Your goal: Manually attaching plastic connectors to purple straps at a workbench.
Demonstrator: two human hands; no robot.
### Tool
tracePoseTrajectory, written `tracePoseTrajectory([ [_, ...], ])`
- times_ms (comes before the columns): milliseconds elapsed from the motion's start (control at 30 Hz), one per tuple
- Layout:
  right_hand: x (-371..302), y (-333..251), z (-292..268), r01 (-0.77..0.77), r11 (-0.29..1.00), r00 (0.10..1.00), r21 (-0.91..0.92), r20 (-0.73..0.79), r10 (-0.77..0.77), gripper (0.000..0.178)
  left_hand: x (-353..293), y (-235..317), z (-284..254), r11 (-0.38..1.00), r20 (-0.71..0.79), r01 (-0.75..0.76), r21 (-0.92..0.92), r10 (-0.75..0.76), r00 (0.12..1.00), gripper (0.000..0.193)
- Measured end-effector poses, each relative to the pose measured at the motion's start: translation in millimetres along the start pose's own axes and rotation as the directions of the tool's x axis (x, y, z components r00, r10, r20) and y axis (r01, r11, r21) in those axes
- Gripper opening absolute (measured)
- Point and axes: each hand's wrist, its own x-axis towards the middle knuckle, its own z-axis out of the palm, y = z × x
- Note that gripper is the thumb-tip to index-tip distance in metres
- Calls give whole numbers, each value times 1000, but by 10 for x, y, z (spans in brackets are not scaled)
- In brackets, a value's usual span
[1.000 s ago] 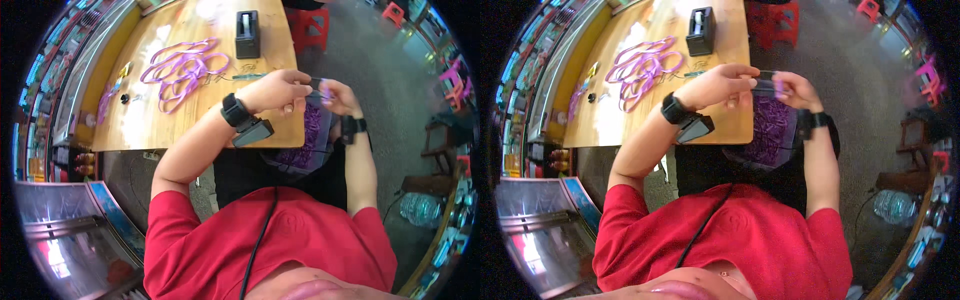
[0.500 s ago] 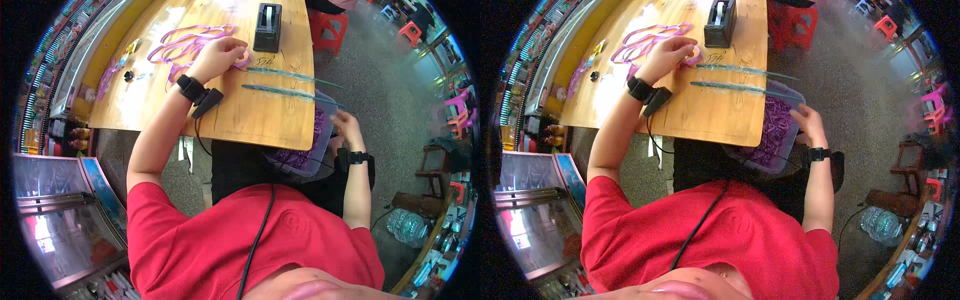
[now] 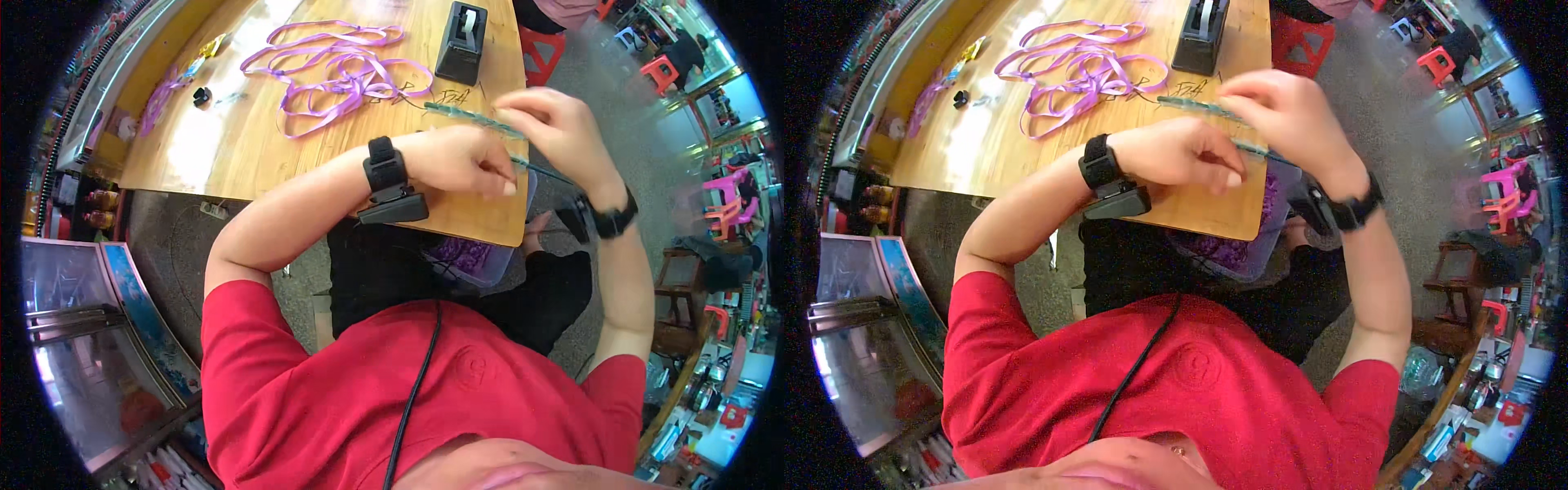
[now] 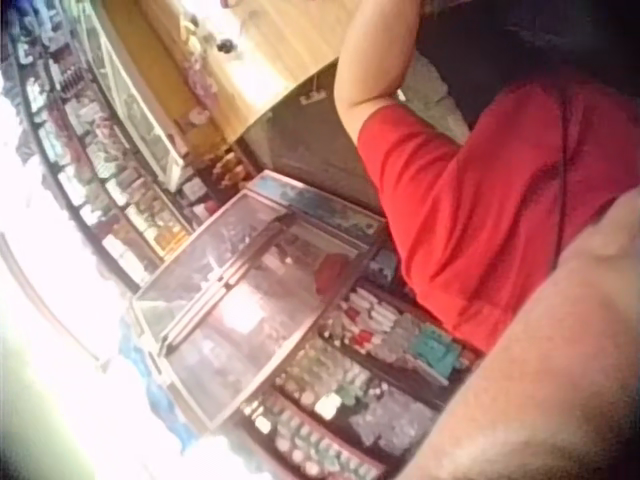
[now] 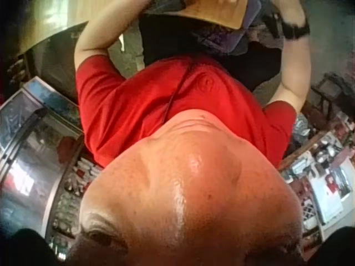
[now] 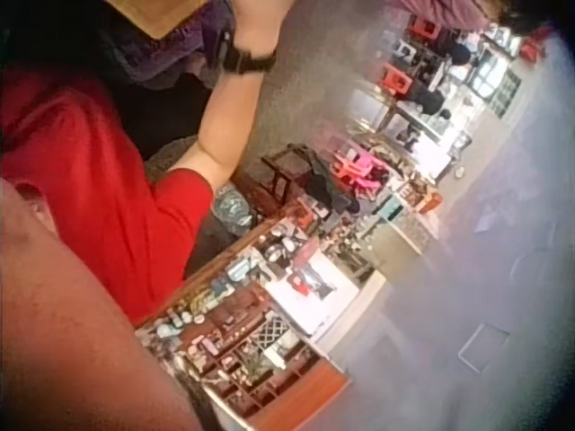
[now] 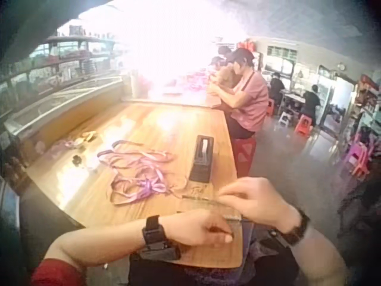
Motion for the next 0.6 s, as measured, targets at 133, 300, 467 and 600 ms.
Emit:
tracePoseTrajectory([
  [133, 727, 2, 504, 231, 954, 971, -193, 111, -212, 20, -95, -61, -78, 996, 74, -48, -76, 54, 996, 30],
  [300, 1126, 131, 848, 329, 839, 934, -433, 279, -222, 19, -166, -72, -147, 979, 139, 14, -203, 15, 990, 32],
  [467, 1053, -193, 285, 20, 987, 983, 160, 176, -48, 23, -192, -50, -142, 991, 115, -103, -89, 113, 987, 34],
  [600, 653, -315, -405, 189, 665, 982, 723, -132, -135, 24, -197, 0, -132, 989, 101, 12, -147, 3, 995, 34],
])
